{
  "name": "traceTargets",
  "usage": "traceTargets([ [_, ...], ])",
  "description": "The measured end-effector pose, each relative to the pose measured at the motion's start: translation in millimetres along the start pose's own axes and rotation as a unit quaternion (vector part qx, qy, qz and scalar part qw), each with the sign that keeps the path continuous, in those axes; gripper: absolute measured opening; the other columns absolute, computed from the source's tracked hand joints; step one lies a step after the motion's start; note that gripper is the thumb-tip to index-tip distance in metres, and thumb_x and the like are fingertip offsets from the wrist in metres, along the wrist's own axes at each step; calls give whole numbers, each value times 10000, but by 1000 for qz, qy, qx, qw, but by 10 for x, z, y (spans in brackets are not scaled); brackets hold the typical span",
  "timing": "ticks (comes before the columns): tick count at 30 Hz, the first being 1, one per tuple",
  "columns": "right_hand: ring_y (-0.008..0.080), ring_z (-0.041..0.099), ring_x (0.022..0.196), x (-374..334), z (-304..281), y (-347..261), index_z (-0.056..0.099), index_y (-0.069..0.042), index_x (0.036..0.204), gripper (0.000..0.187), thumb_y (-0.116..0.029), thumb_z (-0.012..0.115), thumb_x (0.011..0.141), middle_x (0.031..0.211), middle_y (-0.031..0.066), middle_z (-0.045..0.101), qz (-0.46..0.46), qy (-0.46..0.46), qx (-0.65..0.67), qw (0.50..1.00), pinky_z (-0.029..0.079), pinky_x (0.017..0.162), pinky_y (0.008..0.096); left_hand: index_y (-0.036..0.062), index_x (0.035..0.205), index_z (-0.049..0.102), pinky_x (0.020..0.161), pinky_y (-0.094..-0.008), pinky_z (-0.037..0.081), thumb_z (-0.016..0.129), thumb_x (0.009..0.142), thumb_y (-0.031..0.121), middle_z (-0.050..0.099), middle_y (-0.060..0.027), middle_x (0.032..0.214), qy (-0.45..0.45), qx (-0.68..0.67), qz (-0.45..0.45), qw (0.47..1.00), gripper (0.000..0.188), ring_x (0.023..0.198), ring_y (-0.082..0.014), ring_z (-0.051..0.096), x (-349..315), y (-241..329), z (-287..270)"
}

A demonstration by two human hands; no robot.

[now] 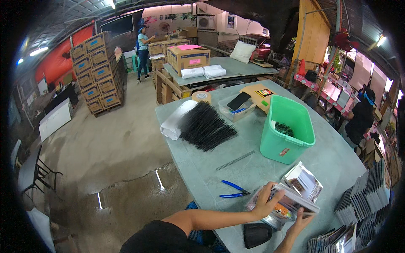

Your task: The person inserts metal wire spirals into the holes of notebooks, uses blue pliers to cut the excess wire, and places the finished notebooks onto a stack.

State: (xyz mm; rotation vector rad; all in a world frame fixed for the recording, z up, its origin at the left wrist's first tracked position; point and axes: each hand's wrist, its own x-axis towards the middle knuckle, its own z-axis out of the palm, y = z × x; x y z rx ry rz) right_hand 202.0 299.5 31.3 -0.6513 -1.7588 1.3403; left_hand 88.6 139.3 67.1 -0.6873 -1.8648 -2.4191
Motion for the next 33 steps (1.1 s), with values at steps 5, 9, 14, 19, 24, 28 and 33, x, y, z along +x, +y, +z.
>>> traceTargets([
  [5,153,484,949,123,-85,-89,514,-22,1032,355,-362,497,932,1028,72,516,-8,67,94,993,376,867,309,24,965,538,823,-258,385,501,935,359,515,1,857,-77,-138,-121,980,339,860,-94,476,331,-37,105],
  [9,119,482,805,380,-84,-381,512,-23,915,218,-239,491,935,836,27,489,-79,102,148,980,398,755,257,26,1071,543,907,-335,386,521,909,382,552,-64,1009,-125,-79,-77,986,392,1012,-177,507,413,-10,-108],
  [14,123,488,780,439,35,-466,535,-5,904,121,-123,504,901,824,38,503,-108,147,-9,983,406,738,268,37,1130,543,918,-417,399,578,842,349,535,-147,1101,-116,524,30,843,426,1070,-306,495,854,-151,-1275],
  [19,110,513,825,765,164,-194,584,-14,934,169,-177,574,892,861,33,570,-87,107,63,988,404,774,251,47,1022,593,797,-428,458,584,825,310,569,-140,1002,-50,699,53,711,329,948,-314,546,675,-660,-1973],
  [24,114,523,829,633,-11,-222,608,-24,991,252,-256,573,901,874,29,585,-55,38,31,997,410,783,259,43,953,580,749,-433,500,563,836,316,577,-141,986,-73,670,9,739,298,965,-311,558,792,-532,-1926],
  [28,186,542,964,578,-24,-507,584,27,1063,348,-258,608,864,1004,86,616,-79,30,-111,990,372,914,306,19,998,542,728,-446,498,542,860,311,610,-171,935,-110,655,-65,745,323,885,-342,595,673,-394,-2064],
  [33,346,544,1003,315,784,-1329,551,-23,1136,433,-278,631,794,1116,175,561,-392,-15,-442,807,400,902,425,1,936,525,621,-427,492,594,854,233,637,-156,739,-50,560,-57,825,255,677,-361,621,766,-218,-1924],
])
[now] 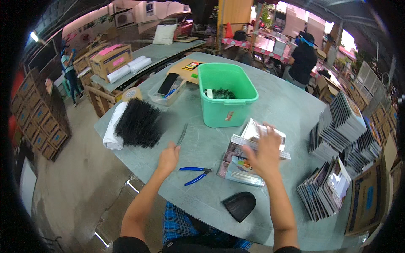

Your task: The person inserts metal wire spirals into the holes of notebooks, uses blue pliers to cut the excess wire, and places the finished notebooks onto a stack.

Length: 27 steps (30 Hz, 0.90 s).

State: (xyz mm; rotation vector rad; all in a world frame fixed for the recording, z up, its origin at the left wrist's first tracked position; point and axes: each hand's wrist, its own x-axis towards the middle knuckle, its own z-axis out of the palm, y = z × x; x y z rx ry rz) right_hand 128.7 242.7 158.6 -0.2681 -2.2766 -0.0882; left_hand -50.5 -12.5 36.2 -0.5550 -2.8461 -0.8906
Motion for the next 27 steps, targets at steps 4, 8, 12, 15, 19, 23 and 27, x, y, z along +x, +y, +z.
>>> traceTargets([
  [4,275,565,893,109,101,-137,580,-53,1098,370,-263,634,798,1049,110,578,6,-230,40,972,431,763,408,-16,940,535,564,-330,477,657,814,154,623,-101,683,54,-177,77,980,244,621,-238,620,16,470,-501],
  [8,248,573,786,-183,74,-108,593,-104,1034,296,-194,650,758,829,60,571,-62,-107,125,984,432,667,358,29,1027,562,495,-249,422,620,857,213,589,-28,763,57,-385,143,910,257,584,-109,559,162,642,-713],
  [12,253,569,782,-202,-2,-120,583,-93,1033,330,-189,671,730,831,66,567,-67,-120,201,970,431,673,366,40,1082,542,507,-252,465,562,894,253,580,-49,781,-131,-484,-21,865,285,572,-118,549,262,1082,-473],
  [15,252,563,790,-78,-29,-234,576,-92,1028,346,-186,681,712,844,65,559,-52,-143,161,975,428,684,360,34,1035,566,564,-291,481,544,897,337,595,-79,753,-181,-382,-17,906,334,622,-152,583,310,1336,41],
  [19,240,553,807,-3,132,-340,575,-107,1023,343,-162,674,699,859,57,543,-66,-165,35,983,421,701,347,9,952,595,582,-316,466,539,897,311,618,-112,768,-32,-395,47,917,313,631,-161,595,365,1307,852],
  [23,215,557,770,11,181,-255,594,-131,1012,330,-150,654,688,859,42,559,-63,-97,71,991,426,668,340,13,942,607,575,-306,454,534,902,287,619,-104,777,-121,-363,38,923,287,619,-148,578,242,1304,379],
  [27,211,597,803,-218,102,-127,629,-136,1019,343,-111,644,678,957,39,617,-159,-52,169,971,457,676,341,34,988,605,559,-254,439,538,908,250,601,-43,792,-303,-450,-47,839,240,613,-104,534,25,1114,-225],
])
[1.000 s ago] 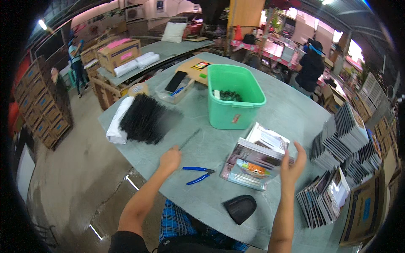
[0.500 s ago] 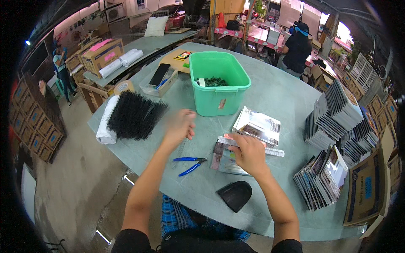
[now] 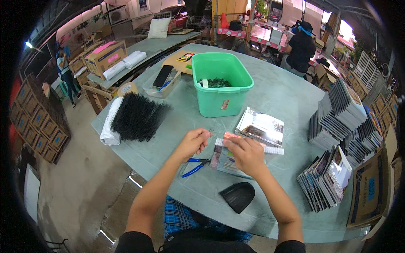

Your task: The person inserts metal wire spirals into the holes of notebooks, uses blue pliers to cut the excess wire, and places the finished notebooks onto a stack.

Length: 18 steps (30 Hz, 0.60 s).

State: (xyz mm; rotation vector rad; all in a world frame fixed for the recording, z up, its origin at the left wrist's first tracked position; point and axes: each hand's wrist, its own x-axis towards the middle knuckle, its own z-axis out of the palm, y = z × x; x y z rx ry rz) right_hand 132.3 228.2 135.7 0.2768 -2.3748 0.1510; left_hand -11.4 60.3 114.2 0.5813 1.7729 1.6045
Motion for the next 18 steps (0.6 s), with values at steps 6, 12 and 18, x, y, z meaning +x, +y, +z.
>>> traceTargets([
  [6,234,593,905,-87,-20,-225,631,-105,995,318,-81,585,682,1014,53,626,-50,63,-47,996,473,773,362,16,1017,589,625,-215,439,640,850,146,587,-9,837,-48,-83,103,990,217,703,-78,517,-256,13,-203],
  [12,242,549,772,100,144,-508,562,-75,754,228,-252,665,654,844,67,581,160,-34,-97,982,385,644,392,12,1025,593,642,-217,444,663,831,120,588,-7,823,-50,-113,149,981,232,709,-71,518,-338,-43,-223],
  [18,265,584,597,456,366,-115,592,-65,611,330,-374,699,661,607,81,598,219,52,-97,969,412,568,395,10,1035,599,594,-220,437,667,820,115,593,-14,781,-25,-28,116,993,249,667,-75,530,-342,98,-99],
])
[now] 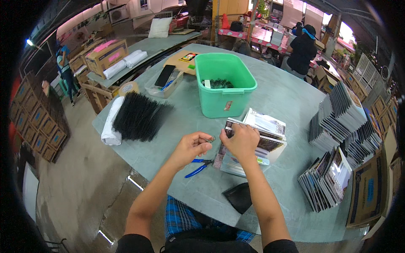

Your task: The person inserts metal wire spirals into the holes of notebooks, uses blue pliers to cut the excess wire, and places the finished notebooks onto a stack.

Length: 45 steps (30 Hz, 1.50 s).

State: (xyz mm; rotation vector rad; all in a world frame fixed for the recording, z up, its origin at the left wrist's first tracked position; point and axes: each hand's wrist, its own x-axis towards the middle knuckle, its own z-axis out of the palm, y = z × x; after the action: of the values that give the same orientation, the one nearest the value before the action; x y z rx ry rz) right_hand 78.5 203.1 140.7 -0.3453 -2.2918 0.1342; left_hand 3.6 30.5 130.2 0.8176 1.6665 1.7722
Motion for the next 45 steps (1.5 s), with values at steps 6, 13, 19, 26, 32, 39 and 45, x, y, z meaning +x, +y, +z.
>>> traceTargets([
  [6,295,609,583,-15,-274,52,644,-71,675,291,-355,709,693,602,113,609,17,-167,52,984,460,550,402,14,1005,638,590,-239,451,661,839,166,616,-19,731,41,106,77,990,226,645,-79,544,63,-104,182],
  [13,280,621,645,-93,-334,44,670,-104,778,176,-234,727,674,624,101,615,24,-157,109,981,465,577,398,2,982,628,577,-311,477,638,840,214,644,-142,774,99,285,208,930,255,623,-205,607,-8,-24,379],
  [19,275,619,646,-62,-302,-67,668,-107,789,188,-243,730,675,630,102,616,3,-137,135,981,468,583,388,0,923,629,582,-315,484,568,885,166,644,-143,734,134,302,170,929,181,615,-221,620,17,-30,333],
  [26,294,624,666,5,-135,-126,657,-83,810,229,-258,728,682,684,118,632,-47,-169,128,976,472,588,399,12,899,622,561,-366,478,525,907,195,622,-158,680,146,358,162,908,207,617,-307,626,15,15,288],
  [32,294,628,665,-83,-240,-52,629,-88,805,262,-313,712,700,675,104,626,-53,-204,143,967,468,564,411,6,832,584,599,-452,460,540,885,175,604,-205,739,99,397,205,889,182,689,-389,588,-58,81,269],
  [39,287,629,683,-71,-284,-55,634,-95,839,162,-197,673,719,692,95,630,-60,-185,171,966,471,597,400,1,869,611,575,-371,483,540,897,199,628,-154,718,99,415,197,883,212,635,-313,618,-57,90,234],
  [45,286,628,671,-78,-328,-72,645,-89,860,140,-152,652,736,712,106,640,-55,-173,183,966,473,596,400,-11,840,593,449,-294,458,501,935,244,596,-111,598,109,326,152,927,287,472,-149,584,-54,57,277],
])
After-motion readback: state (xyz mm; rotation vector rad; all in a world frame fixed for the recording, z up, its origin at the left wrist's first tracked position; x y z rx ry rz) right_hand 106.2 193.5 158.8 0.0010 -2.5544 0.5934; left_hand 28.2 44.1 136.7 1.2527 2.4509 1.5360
